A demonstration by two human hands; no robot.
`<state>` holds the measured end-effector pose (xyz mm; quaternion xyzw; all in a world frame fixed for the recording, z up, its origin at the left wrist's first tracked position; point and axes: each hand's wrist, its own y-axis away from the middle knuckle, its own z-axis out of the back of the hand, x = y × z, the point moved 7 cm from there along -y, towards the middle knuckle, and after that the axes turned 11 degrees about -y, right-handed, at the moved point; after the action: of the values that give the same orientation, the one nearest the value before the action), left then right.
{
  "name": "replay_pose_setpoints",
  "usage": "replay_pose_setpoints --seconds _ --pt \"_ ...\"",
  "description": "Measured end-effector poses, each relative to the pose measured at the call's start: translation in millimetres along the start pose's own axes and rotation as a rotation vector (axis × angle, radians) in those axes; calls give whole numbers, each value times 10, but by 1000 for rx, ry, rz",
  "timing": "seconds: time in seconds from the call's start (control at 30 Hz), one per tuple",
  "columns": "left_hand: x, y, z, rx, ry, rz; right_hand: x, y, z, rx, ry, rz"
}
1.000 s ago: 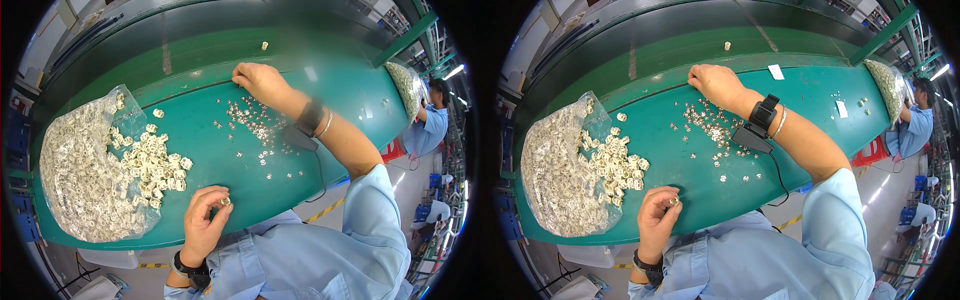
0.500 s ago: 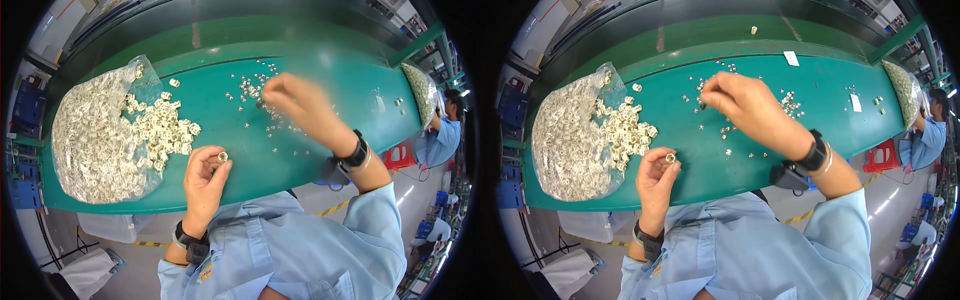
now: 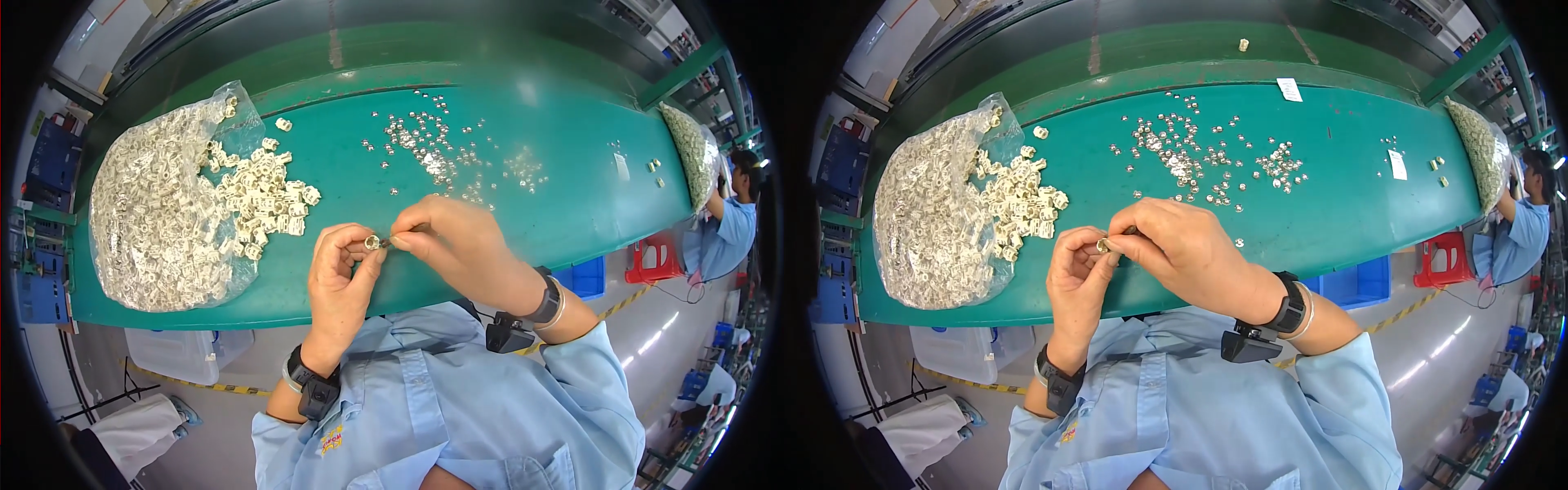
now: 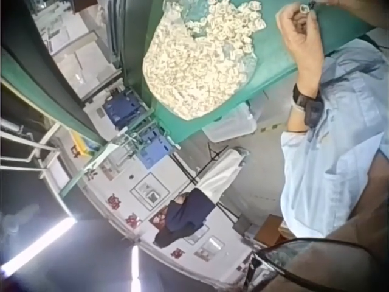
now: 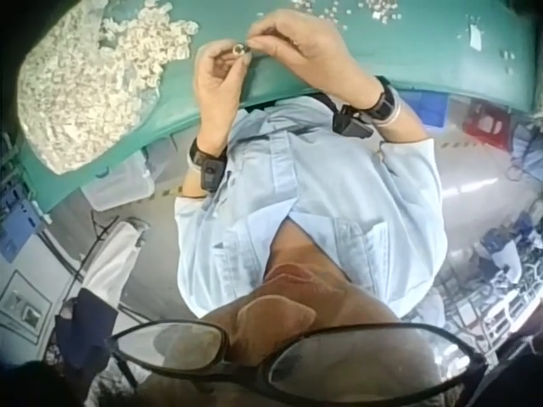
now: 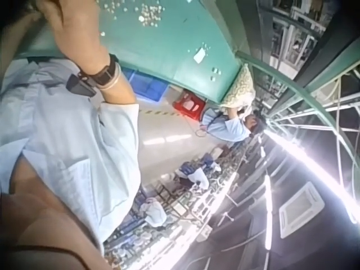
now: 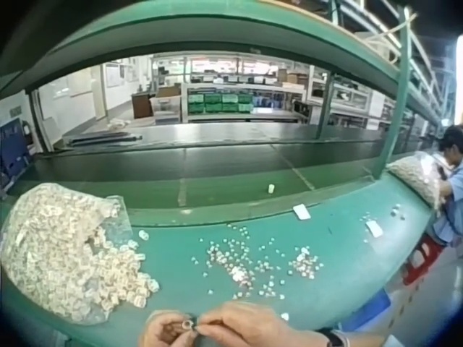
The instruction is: The person picks up a white plastic component and a small metal piece by hand, fits the metal piece into the component, and presses them together. They then place the assembled unit onto the green work surface and repeat the process.
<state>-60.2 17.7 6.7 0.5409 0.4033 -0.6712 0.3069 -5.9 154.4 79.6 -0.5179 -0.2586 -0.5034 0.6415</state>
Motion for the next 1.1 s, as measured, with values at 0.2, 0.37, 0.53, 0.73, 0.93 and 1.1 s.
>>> replay_pose_setpoints --seconds 0.2,0.37,0.53,0.73,0.93,1.1 --pt "25 0 7 11 29 15 14 -42 -78 -3 37 66" --pt "46 -1 13 19 52 28 14 -55 -120 18 78 104" --pt "46 -2 13 25 43 34 9 -69 -137 18 92 113" --pt "53 -5 8 23 30 33 3 -82 -146 32 115 123" --pt "47 -3 5 29 28 16 8 -90 -151 38 125 129" --pt "43 -1 1 32 24 7 2 -94 -152 42 127 125"
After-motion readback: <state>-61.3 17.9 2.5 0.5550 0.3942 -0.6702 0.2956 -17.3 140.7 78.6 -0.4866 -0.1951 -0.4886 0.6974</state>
